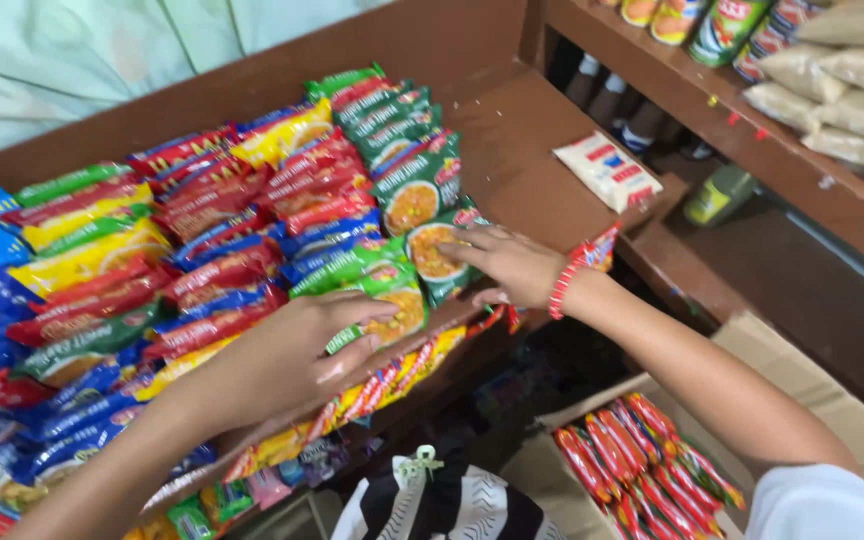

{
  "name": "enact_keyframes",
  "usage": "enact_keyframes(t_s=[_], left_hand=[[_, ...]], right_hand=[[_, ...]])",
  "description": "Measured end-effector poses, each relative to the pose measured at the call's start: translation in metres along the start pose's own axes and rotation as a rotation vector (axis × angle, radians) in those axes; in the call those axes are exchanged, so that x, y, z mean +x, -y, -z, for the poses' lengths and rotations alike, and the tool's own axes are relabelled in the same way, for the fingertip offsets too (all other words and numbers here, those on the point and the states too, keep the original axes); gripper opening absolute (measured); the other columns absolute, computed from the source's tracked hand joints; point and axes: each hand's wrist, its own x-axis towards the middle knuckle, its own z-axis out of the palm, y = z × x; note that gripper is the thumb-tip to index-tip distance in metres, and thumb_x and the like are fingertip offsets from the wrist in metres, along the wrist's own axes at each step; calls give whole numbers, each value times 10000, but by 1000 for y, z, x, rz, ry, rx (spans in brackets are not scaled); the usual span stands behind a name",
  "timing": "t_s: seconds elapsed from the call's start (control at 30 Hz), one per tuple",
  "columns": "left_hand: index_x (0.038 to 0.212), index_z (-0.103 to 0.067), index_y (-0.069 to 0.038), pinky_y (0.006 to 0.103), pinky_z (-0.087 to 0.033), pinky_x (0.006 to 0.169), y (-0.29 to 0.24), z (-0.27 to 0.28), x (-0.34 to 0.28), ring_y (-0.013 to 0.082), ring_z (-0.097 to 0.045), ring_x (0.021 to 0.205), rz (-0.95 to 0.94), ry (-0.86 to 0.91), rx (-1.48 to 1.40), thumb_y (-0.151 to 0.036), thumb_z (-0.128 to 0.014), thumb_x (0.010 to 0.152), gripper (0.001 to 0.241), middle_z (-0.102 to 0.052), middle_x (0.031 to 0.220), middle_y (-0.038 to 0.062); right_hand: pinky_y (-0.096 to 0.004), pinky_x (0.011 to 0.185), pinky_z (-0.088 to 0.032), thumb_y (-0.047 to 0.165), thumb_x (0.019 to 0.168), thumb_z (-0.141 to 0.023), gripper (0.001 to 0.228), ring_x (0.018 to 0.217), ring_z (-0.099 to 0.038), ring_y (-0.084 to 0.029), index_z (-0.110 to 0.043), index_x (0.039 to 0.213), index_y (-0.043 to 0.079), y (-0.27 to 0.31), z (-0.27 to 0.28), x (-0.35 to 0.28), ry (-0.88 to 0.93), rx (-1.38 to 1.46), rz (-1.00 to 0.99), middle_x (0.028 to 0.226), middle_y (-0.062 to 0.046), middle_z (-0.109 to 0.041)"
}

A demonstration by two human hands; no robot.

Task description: Stock and organize various instant noodle and snack packages on shelves and in a cardboard box.

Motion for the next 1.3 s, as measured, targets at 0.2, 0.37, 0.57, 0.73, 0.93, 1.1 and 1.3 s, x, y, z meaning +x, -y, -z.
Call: enact_keyframes(t_s=[0.2, 0.37, 0.57, 0.73, 0.93, 1.1, 1.3], left_hand=[[1257, -675, -26, 437, -521, 992, 57, 17, 37, 361, -682, 1156, -215, -36, 6, -170, -584, 951, 351, -727, 1262, 184], [1177, -694, -35, 465, -522, 940, 95, 11, 104, 359, -674, 1075, -48, -40, 230, -227, -629, 946, 307, -722, 1122, 178], [1318, -551, 27, 488, -508, 930, 125, -16, 189, 425, -591, 1139, -46, -116, 482, -250, -734, 847, 576, -620, 1213, 247], [1495, -345, 2, 470, -494, 987, 118, -30, 220, 397, -531, 1237, 122, 1, 620, -215, -788, 784, 865, -556, 1289, 236], [1415, -531, 8, 480, -589, 805, 158, -52, 234, 416, -667, 1095, -20, -128, 666, -58, -759, 803, 656, -627, 1255, 260], [916, -739, -36, 496, -547, 882, 123, -6, 236, 380, -689, 1017, 59, 104, 426, -201, -838, 699, 289, -722, 1014, 201], [1113, -687, -10, 454, -551, 860, 65, -8, 278, 371, -716, 960, -147, 205, 227, -258, -859, 724, 492, -731, 975, 227]], right_hand=[[-669, 1122, -266, 489, 883, -778, 855, 1437, -351, -431, -376, 1553, 142, -48, -42, 41, 85, -35, 28, 1581, -197, -375], [-610, 1099, -309, 562, 740, -790, 1034, 1419, -324, -352, -315, 1590, 217, -30, 0, 45, 243, 3, -230, 1582, -132, -364], [-604, 1108, -303, 714, 523, -866, 1301, 1442, -288, -338, -314, 1559, 155, -25, 19, 47, 390, -189, -509, 1520, -144, -395], [-602, 1108, -304, 746, 455, -889, 1329, 1465, -281, -369, -379, 1459, 39, -45, 5, 41, 318, -203, -509, 1504, -189, -407], [-595, 1030, -372, 686, 524, -877, 1184, 1347, -421, -367, -418, 1397, 30, -53, 16, 24, 198, -97, -556, 1353, -176, -512], [-449, 975, -484, 507, 822, -793, 603, 1161, -598, -335, -627, 1216, 82, -81, 15, -25, -57, 125, -405, 1155, -143, -659], [-356, 689, -517, 386, 887, -708, 459, 773, -600, -166, -587, 1217, 90, -28, 67, -106, -60, 611, -829, 917, -108, -682]])
